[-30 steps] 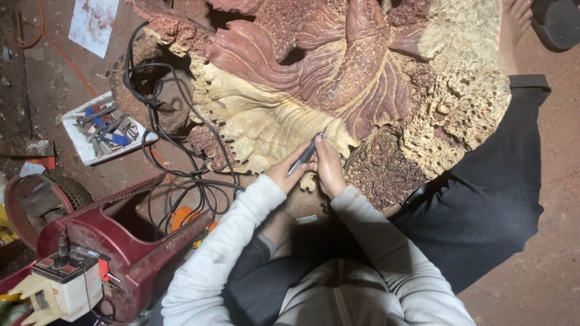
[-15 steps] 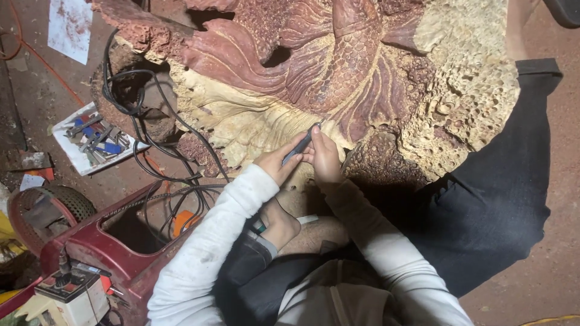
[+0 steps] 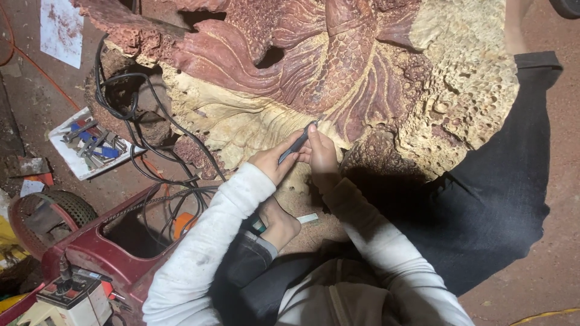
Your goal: Using a rotary tool to carve and refine the edges of a large, intricate wood sculpture.
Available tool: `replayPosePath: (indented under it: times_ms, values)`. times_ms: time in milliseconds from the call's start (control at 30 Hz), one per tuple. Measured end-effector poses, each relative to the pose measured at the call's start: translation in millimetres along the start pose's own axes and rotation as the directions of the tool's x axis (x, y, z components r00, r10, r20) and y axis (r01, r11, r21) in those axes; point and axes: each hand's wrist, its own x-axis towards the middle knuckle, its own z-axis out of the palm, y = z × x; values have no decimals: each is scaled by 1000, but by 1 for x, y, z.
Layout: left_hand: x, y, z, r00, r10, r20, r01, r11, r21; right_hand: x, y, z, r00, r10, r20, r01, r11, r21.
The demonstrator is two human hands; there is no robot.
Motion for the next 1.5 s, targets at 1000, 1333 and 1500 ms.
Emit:
replayPosePath:
  times_ms: [1000,1333,1500]
  values:
    - [-20,-8,21,994,-102,-26,102,995,-11,-12,13,-2,999,-33,44,33,999,-2]
    - [-27,-5,37,986,-157,-52,155,987,-36,-35,-6,10,999,-27,46,26,1000,14]
    - [-29,-7,43,982,-177,-68,175,984,-33,-42,-9,11,999,-7,54,5,999,36]
